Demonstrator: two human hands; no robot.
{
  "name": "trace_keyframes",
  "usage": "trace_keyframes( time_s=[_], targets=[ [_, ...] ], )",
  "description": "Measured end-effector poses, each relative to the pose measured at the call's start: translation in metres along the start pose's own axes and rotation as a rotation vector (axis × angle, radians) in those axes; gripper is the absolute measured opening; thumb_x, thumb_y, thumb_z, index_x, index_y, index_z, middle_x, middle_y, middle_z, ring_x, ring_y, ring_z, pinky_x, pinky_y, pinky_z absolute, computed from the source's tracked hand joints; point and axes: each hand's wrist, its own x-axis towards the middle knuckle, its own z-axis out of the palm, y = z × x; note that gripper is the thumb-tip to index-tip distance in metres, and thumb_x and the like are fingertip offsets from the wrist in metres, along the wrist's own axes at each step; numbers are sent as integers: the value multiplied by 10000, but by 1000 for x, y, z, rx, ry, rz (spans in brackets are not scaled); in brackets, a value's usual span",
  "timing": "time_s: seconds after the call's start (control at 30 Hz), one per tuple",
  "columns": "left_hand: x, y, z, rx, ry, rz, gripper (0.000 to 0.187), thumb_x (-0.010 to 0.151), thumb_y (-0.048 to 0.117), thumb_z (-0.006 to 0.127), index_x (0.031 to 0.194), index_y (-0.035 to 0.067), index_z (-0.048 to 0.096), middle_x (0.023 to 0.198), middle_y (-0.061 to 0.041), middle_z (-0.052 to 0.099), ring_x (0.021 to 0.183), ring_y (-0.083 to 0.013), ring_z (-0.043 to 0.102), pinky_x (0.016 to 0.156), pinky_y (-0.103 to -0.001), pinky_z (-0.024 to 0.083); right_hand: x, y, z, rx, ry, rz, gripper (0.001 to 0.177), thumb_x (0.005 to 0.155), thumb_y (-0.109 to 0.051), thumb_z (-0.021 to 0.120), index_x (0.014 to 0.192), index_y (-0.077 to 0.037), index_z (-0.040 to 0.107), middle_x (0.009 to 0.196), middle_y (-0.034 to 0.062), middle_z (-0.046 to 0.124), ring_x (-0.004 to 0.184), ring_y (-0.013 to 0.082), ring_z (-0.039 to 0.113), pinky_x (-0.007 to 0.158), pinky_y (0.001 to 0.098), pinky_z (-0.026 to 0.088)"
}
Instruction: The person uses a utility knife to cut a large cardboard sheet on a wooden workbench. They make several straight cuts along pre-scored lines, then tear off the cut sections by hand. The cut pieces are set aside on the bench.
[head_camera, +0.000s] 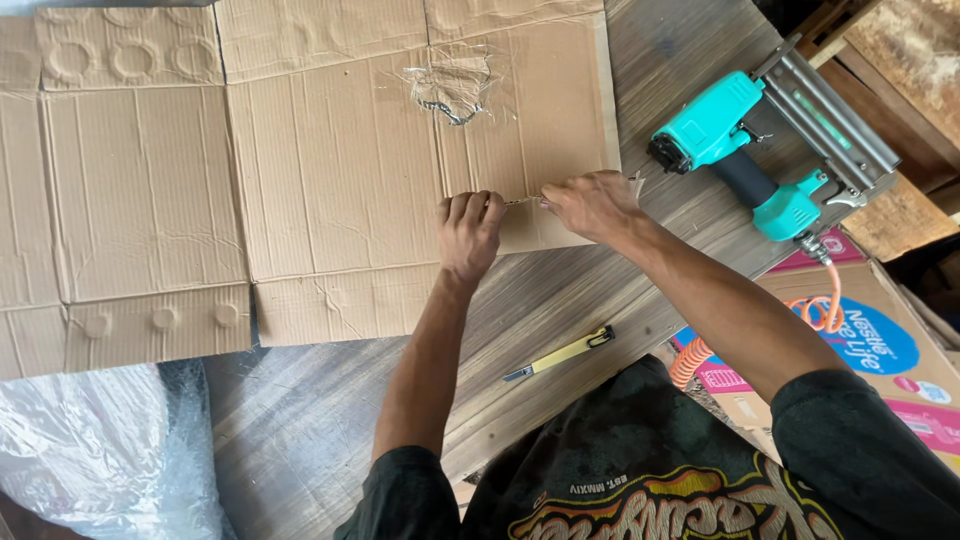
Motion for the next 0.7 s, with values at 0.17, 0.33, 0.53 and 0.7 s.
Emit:
trace_keyframes(
  time_s=[0.17, 0.33, 0.53, 0.7],
  targets=[
    [13, 14, -33, 119, 133, 66, 138, 1018, 189, 536, 1022, 141, 666, 896, -61, 656, 835, -229, 664, 777, -382, 509, -6, 4, 49, -209, 478, -123, 243, 973, -236, 585, 1173, -281, 714, 592, -2, 622, 534, 194, 678, 512, 341, 539],
    [28, 20, -57, 25, -255, -68, 145, 990, 139, 540, 1042, 136, 676, 893, -71, 701, 823, -234, 705, 779, -392, 545, -13, 10, 65, -263, 567, -105, 273, 852, -216, 646, 1107, -262, 732, 644, 0, 598, 587, 207, 671, 545, 352, 519],
    [16, -30, -15, -131, -977, -319, 225, 785, 164, 652, 976, 162, 771, 802, -104, 718, 778, -349, 758, 615, -445, 603, -24, -10, 23, -171, 304, -68, 196, 1032, -375, 597, 1041, -230, 729, 722, 16, 676, 666, 204, 718, 612, 351, 568],
    [3, -22, -21, -151, -786, -278, 257, 822, 115, 592, 979, 185, 782, 763, -66, 731, 726, -326, 763, 584, -445, 613, -23, -4, 28, -189, 204, -36, 227, 1082, -389, 518, 1014, -254, 687, 726, -1, 679, 668, 180, 721, 609, 333, 571]
  ],
)
